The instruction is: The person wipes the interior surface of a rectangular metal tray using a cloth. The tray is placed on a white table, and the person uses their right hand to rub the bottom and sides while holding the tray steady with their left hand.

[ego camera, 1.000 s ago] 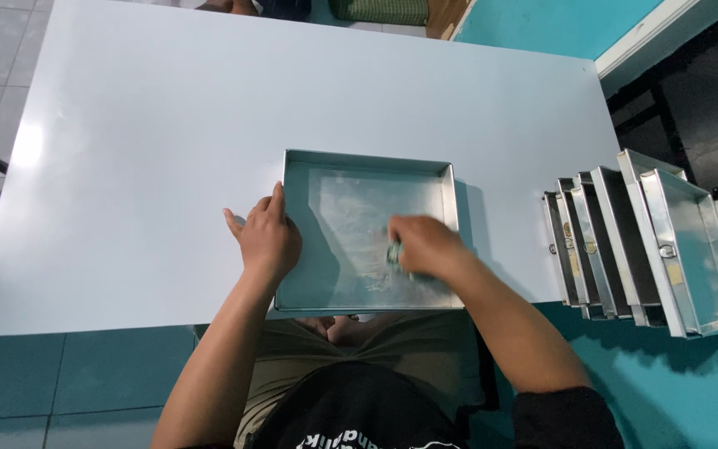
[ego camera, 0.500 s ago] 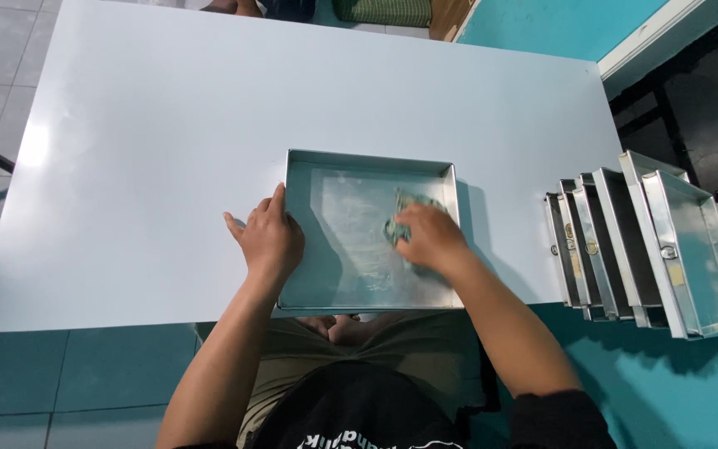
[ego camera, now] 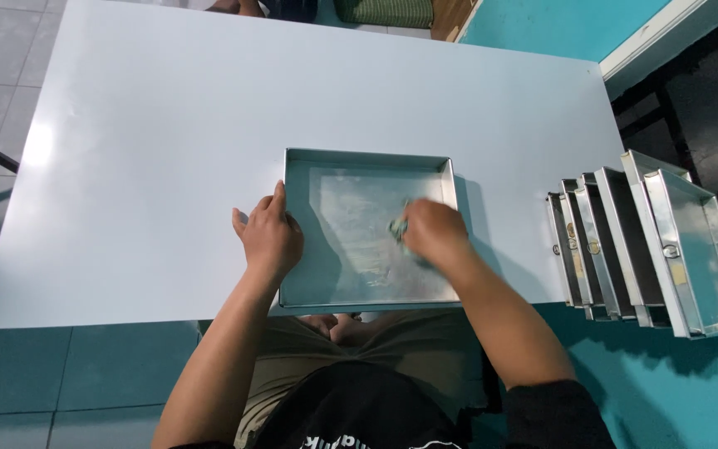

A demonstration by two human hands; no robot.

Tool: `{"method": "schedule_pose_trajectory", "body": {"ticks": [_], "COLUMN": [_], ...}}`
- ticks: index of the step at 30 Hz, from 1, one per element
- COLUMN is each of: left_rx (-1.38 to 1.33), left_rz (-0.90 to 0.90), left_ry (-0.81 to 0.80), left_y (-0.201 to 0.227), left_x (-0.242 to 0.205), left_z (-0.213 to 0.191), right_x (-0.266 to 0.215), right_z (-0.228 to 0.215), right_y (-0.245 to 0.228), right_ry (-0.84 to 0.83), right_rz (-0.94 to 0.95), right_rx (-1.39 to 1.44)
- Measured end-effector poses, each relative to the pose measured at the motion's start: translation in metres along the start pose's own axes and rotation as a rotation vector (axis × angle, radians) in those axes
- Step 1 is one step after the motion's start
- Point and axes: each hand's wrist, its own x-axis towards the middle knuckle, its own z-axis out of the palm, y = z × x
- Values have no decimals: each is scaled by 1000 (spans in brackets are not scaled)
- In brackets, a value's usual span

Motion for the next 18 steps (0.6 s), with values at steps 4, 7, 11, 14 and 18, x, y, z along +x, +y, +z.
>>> {"method": "schedule_pose_trajectory", "body": {"ticks": [4, 7, 11, 14, 18], "left_rx": [-31, -11, -33, -28, -30], "left_rz": [28, 36, 20, 20, 20], "left_ry": [-5, 6, 25, 44, 22], "left_y": [0, 2, 4, 2, 6], "left_x": [0, -3, -5, -7, -9], "left_z": [-4, -6, -9, -7, -15], "right_x": [54, 54, 15, -25, -67], "right_z": [1, -5, -13, -16, -18], "right_y": [17, 12, -5, -26, -46], "right_ry": [206, 235, 121, -28, -250], "right_rz": [115, 84, -73, -131, -189], "right_rx": [17, 19, -130, -151, -96]}}
